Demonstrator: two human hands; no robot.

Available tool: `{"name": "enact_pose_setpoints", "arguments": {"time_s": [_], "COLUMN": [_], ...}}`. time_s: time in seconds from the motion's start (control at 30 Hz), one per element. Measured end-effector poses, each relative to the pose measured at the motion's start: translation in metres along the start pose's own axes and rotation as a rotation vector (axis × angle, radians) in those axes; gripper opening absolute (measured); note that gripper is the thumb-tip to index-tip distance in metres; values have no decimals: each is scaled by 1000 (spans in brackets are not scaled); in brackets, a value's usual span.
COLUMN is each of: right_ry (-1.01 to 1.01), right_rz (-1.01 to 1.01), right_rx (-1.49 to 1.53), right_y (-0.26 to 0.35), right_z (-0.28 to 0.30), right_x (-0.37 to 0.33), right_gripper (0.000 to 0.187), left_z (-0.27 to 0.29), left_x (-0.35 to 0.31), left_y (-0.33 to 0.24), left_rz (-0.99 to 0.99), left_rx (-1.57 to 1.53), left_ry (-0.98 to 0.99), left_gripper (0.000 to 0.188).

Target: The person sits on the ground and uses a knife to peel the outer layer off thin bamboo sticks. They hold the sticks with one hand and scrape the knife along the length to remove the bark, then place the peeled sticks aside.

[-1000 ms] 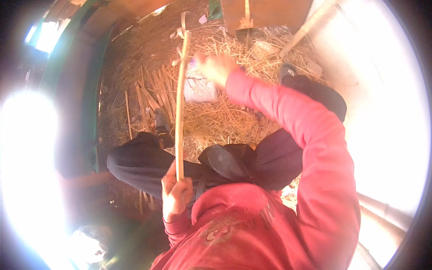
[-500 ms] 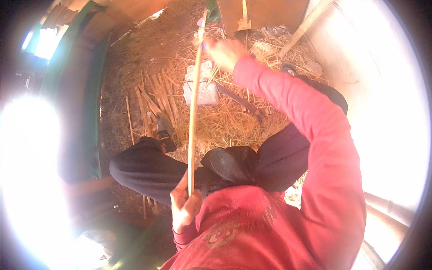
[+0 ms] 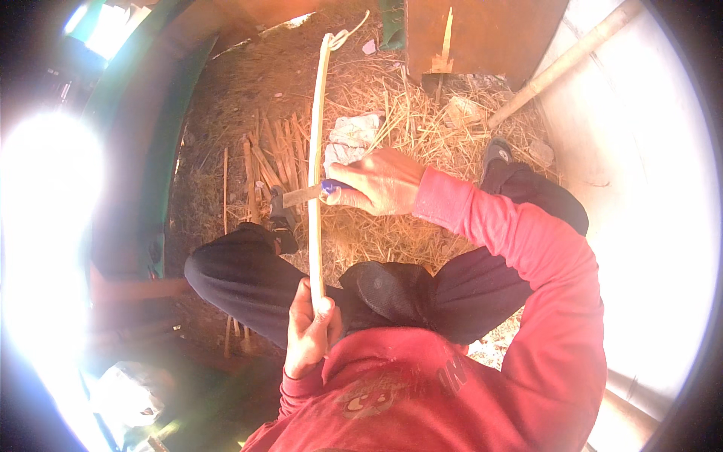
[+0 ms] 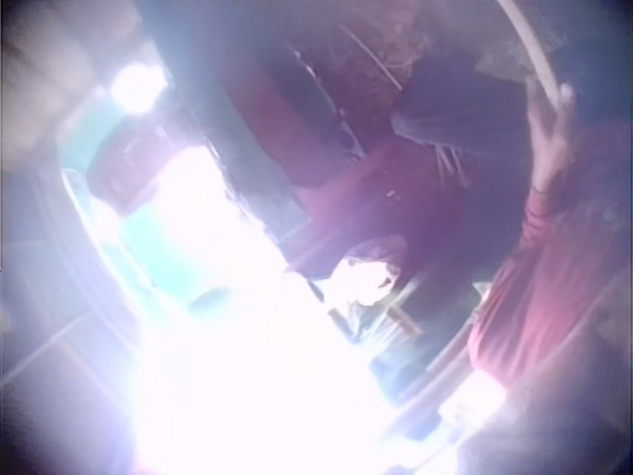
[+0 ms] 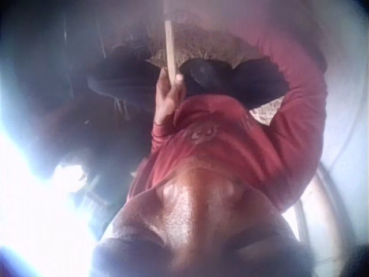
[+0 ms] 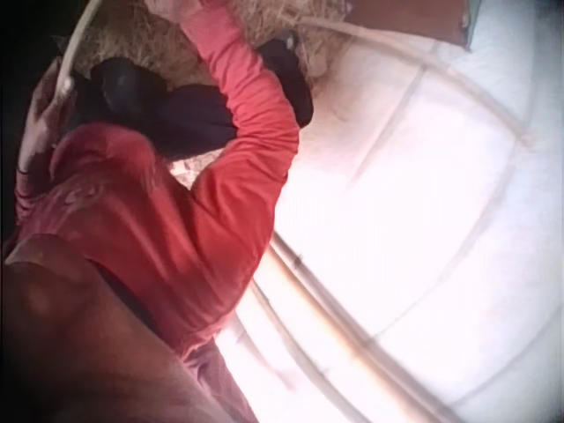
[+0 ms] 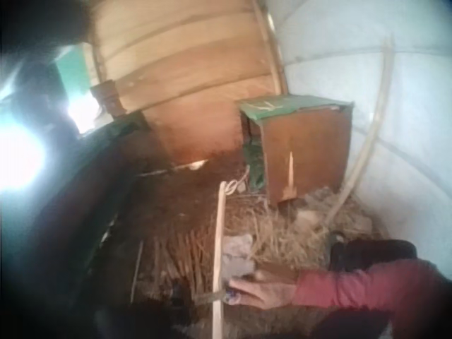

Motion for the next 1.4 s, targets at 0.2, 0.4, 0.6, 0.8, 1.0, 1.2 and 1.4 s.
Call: {"name": "enact_pose_setpoints", "arguments": {"time_s": [0.2,0.4,0.6,0.8,1.0,1.2,1.4], "right_ry": [-85,-232,-158,-172,-12,-215,-243], "right_rz": [-136,-520,-7,63,-503,-261,107], "right_rx": [-403,-357,-97,-260,-458,-434,-235], "right_y": [-26,-106,-29,-18,-100,-106,-60], "right_z": [-12,25,19,7,-8,16,6], "right_x": [9,17,3,4,28,18,4], "right_gripper": [26,32,27,30,32,31,26], "left_z": [-10,-3,-19,-22,-14,-13,-11], "left_x": [-8,-16,-3,-9,-19,-14,-13], "left_y": [0,13,-4,2,12,13,8], "left_rz": [-1,38,40,83,163,130,71], "left_rx": [400,226,262,336,327,406,458], "left_ry": [-49,-45,-18,18,-32,-55,-40], "left_gripper": [24,22,21,19,20,18,18]}}
Point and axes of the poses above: each hand's wrist, its own x-axis towards the middle knuckle, its own z-axis out of the back of the hand, y = z × x, the point moved 2 cm from there along x, towards the middle knuckle, and after that the axes turned 8 degrees about -x, right-handed, at the moved point
